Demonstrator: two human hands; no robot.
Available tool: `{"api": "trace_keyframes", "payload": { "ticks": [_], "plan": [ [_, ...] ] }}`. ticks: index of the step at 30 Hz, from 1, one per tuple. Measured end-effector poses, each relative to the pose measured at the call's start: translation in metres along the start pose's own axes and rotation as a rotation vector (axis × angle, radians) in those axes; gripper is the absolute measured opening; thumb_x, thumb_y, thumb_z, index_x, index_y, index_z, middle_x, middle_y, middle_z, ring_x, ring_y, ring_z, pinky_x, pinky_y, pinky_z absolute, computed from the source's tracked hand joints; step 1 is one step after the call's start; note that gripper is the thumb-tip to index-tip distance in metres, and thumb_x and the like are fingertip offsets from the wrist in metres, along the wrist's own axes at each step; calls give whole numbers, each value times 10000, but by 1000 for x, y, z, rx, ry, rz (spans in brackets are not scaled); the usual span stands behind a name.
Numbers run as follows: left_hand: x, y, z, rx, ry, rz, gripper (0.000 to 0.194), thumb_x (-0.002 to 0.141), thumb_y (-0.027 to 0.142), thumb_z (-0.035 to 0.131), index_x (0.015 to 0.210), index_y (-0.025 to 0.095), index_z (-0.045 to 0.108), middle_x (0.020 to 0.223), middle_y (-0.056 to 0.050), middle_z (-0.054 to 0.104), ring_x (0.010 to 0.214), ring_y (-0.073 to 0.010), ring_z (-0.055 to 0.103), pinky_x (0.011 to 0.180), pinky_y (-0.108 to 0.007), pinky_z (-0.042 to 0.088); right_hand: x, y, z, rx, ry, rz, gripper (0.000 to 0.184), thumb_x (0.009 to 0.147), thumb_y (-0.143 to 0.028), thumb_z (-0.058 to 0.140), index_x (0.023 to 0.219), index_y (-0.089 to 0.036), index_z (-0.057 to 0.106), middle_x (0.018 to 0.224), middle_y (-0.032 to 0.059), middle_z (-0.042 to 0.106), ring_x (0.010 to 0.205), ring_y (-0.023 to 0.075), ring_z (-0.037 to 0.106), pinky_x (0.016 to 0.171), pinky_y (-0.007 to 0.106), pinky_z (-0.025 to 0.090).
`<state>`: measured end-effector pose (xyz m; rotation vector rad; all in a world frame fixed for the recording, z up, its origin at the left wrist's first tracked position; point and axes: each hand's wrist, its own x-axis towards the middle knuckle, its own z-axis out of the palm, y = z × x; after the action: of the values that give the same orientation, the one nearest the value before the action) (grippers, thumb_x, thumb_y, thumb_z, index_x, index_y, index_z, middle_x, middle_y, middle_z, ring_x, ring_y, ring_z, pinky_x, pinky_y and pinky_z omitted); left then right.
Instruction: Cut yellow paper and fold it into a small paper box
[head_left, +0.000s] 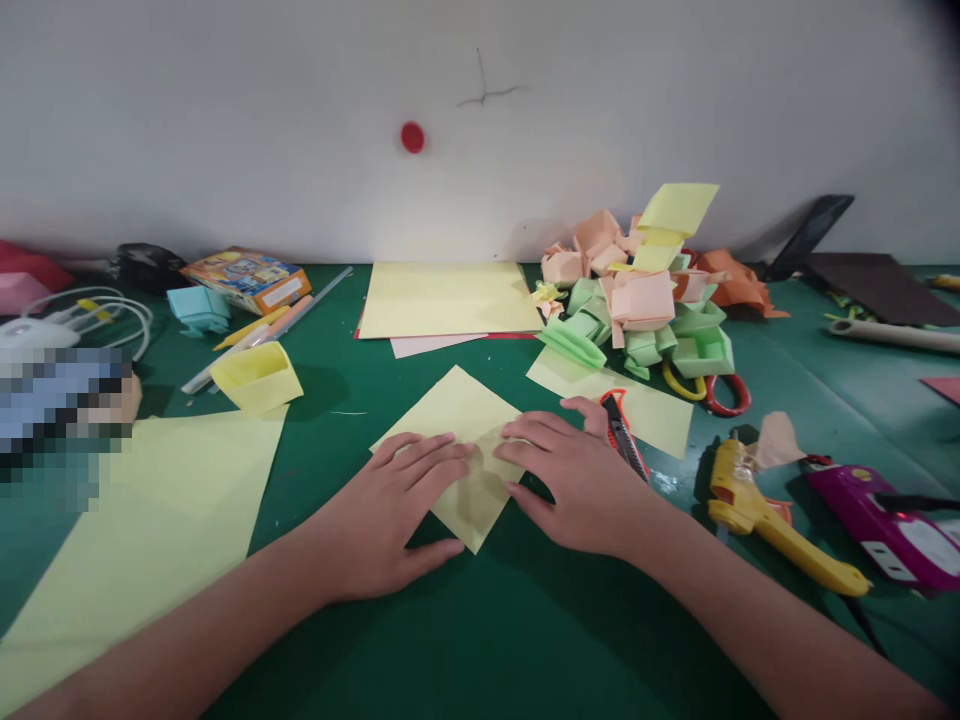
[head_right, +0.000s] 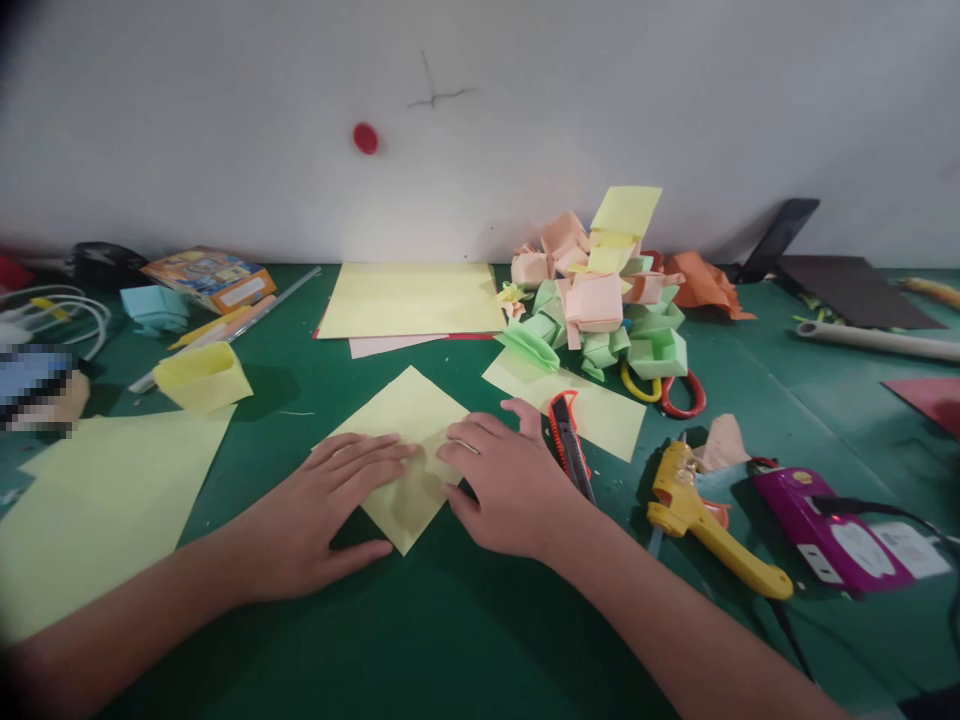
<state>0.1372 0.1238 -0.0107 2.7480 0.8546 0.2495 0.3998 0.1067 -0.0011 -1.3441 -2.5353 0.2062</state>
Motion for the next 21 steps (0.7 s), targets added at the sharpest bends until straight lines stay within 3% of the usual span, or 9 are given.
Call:
{"api": "trace_keyframes", "payload": {
  "ticks": [5,10,13,18,21],
  "plan": [
    [-1,-3,4,24,65,27,450,968,357,586,1401,240,552,1449,-97,609,1371,-296,533,1172,-509,369,-2,-2,-1,2,-30,-16,277,943,-328,590,1198,-235,646,1332,83,667,1231,277,580,1152,564,126],
    [-2,-2,3,35,61,47,598,860,452,703,1397,229,567,1413,-109,634,1298,-324,583,1147,-507,391,-4,-2,-2,-13,-56,-39,505,886,-537,672,1281,-230,602,1365,119,633,1250,329,544,1151,606,153],
    [-1,-2,1,52,50,44,513,872,388,683,1355,234,601,1384,-93,655,1264,-307,602,1118,-481,416,-3,-4,-3,1,-60,-74,559,840,-612,708,1223,-216,618,1332,128,633,1246,335,528,1143,590,178],
    [-2,-6,1,55,59,118,378,980,355,551,1323,218,627,1340,-96,674,1238,-281,610,1084,-464,434,0,-9,-2,65,-16,-209,216,996,-402,587,981,-201,664,1087,67,690,1070,235,586,1034,454,316],
    [-2,-8,1,46,56,117,345,1029,358,488,1308,222,638,1349,-93,668,1252,-265,598,1096,-463,422,1,-9,0,97,-46,-236,219,1035,-271,496,922,-186,664,969,57,692,947,202,594,930,396,383]
  ]
}}
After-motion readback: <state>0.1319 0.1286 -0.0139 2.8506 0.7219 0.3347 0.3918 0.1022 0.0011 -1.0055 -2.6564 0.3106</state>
